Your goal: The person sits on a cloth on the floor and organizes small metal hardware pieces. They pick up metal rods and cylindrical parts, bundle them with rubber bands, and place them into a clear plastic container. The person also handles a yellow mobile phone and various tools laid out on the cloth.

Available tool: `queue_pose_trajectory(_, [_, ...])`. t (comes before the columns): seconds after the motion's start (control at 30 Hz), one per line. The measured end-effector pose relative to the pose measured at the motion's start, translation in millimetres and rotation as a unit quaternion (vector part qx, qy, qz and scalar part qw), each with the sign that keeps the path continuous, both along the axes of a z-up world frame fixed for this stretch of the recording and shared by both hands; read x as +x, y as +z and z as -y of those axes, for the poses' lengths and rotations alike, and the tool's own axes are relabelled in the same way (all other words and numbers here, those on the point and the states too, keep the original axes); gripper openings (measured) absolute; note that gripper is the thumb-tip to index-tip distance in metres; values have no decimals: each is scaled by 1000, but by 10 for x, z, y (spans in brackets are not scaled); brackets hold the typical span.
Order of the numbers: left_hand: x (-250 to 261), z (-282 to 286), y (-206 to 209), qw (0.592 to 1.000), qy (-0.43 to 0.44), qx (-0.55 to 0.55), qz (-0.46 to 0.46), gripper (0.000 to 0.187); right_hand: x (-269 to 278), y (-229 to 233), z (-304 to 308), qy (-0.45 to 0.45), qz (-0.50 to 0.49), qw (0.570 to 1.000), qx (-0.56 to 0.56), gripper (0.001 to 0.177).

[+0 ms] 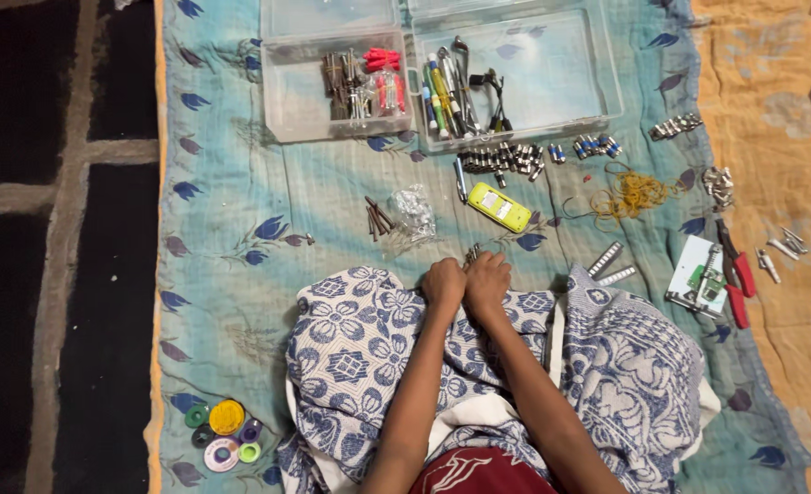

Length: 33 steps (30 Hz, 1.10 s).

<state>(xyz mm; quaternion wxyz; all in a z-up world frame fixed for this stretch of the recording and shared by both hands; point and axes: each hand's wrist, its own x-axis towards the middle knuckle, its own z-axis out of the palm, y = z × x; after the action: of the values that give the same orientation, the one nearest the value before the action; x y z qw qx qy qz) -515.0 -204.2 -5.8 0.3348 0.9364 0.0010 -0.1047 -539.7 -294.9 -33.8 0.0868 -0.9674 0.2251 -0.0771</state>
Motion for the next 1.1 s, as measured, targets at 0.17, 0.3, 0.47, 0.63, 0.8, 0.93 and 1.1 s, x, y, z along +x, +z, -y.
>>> queue_pose_trajectory(0.17, [63,-50,-74,998,47,-38,9,25,5,14,-56,8,-1,999,35,37])
queue_pose_trajectory(0.3, [51,-16,-34,998,49,-22,21,24,70,-66,23,22,-14,997,70,27])
queue_pose_trajectory(0.47, [53,-20,-70,997,64,-34,27,24,71,-44,118,37,-9,993,116,30])
queue_pose_trajectory(0.63, [134,-5,-129,994,101,-47,16,26,47,65,335,63,31,977,200,30])
queue_pose_trajectory(0.8, [154,-16,-75,991,105,-76,39,25,67,69,308,65,18,983,171,28])
queue_pose_trajectory(0.93, [119,-45,6,972,130,-185,-60,28,-9,64,200,85,41,991,93,18])
queue_pose_trajectory(1.1, [158,-36,-143,956,142,-249,-60,22,54,20,119,81,34,996,31,15])
